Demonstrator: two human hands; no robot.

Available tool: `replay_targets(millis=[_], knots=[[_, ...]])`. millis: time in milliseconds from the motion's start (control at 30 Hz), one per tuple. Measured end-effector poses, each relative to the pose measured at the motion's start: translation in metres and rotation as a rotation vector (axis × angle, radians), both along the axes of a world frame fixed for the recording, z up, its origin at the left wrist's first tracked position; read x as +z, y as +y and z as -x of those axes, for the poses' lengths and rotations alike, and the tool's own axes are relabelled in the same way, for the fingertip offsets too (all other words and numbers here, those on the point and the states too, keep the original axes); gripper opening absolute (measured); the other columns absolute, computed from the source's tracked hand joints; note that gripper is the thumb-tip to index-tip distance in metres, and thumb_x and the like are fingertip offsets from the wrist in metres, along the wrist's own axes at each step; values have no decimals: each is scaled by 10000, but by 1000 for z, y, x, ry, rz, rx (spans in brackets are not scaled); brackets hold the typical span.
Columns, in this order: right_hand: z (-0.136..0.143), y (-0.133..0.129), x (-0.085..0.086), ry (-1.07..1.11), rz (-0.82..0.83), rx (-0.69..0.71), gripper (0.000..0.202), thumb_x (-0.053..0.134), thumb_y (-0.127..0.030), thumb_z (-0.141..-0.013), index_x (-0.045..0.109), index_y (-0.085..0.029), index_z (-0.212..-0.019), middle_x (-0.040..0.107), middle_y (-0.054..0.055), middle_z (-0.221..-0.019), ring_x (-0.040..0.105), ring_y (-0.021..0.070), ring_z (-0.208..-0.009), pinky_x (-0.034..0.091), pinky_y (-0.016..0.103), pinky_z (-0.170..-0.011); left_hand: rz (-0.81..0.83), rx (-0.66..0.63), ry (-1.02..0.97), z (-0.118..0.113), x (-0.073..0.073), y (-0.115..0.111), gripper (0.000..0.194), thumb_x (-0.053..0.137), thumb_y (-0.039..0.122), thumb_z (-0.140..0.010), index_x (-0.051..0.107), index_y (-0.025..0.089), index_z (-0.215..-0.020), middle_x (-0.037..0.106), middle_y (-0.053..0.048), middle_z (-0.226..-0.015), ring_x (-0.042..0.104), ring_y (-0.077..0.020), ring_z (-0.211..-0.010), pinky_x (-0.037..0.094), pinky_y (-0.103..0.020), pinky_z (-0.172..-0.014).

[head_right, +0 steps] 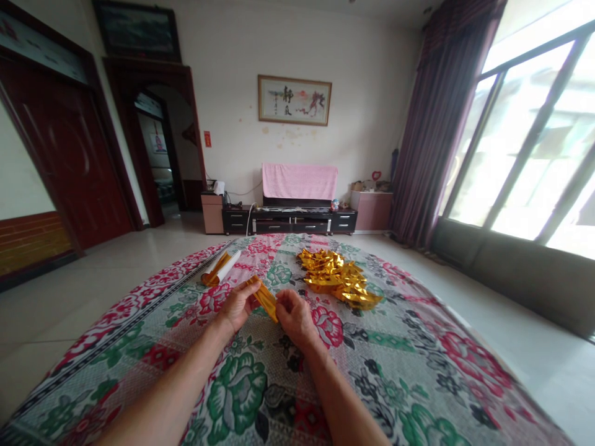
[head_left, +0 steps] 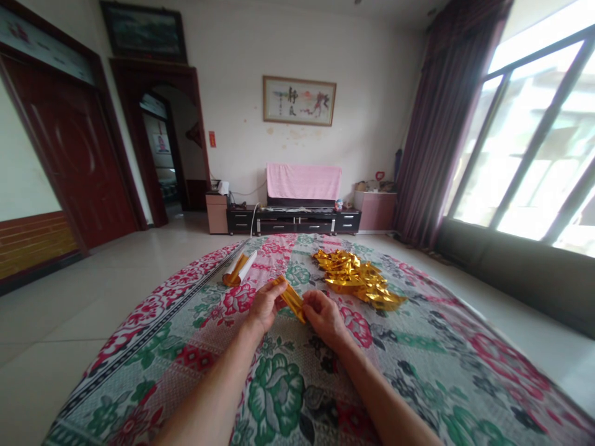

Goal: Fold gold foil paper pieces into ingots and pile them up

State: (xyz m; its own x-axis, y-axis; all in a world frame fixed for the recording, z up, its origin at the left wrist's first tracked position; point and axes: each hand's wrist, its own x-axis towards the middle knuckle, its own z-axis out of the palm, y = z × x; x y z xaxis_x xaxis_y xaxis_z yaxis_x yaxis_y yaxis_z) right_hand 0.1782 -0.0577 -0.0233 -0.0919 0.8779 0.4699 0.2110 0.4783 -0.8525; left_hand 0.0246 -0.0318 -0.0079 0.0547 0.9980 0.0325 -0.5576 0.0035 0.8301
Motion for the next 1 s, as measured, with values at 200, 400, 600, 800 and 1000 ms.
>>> replay_targets(millis=[200,400,600,800,1000], knots=[[-6,7,-3,-45,16,-38,219,498,-210,-682,538,-159,-892,552,-27,-637,513,86,-537,416,186,-499,-12,107,216,2,1,1,216,691,283,-575,637,143,-731,605,9,-623,519,-85,-496,365,-175,-415],[-17,9,2,-44,60,-25,272,495,-187,-644,543,-151,-910,582,-16,-654,531,95,-538,421,193,-499,-146,191,586,9,2,2,107,623,271,-597,640,170,-566,512,39,-459,413,-85,-438,281,-206,-451],[-22,3,11,-323,-10,-206,212,489,-148,-642,588,-168,-828,634,15,-728,565,128,-624,424,227,-599,-293,376,1037,7,-5,6,114,585,206,-583,595,186,-472,532,12,-518,460,-127,-566,295,-223,-566],[-21,1,11,-656,-165,-287,192,433,-95,-689,586,-179,-768,628,33,-753,554,143,-673,365,226,-627,-387,457,1325,-1,-12,5,131,567,176,-600,566,176,-469,564,-39,-647,500,-163,-678,325,-250,-652],[-22,-1,8,-772,-172,-303,178,449,-95,-715,579,-188,-792,609,43,-787,540,151,-731,336,221,-649,-491,508,1522,-4,-15,4,124,542,170,-642,577,168,-523,562,-74,-689,525,-190,-722,344,-267,-672]])
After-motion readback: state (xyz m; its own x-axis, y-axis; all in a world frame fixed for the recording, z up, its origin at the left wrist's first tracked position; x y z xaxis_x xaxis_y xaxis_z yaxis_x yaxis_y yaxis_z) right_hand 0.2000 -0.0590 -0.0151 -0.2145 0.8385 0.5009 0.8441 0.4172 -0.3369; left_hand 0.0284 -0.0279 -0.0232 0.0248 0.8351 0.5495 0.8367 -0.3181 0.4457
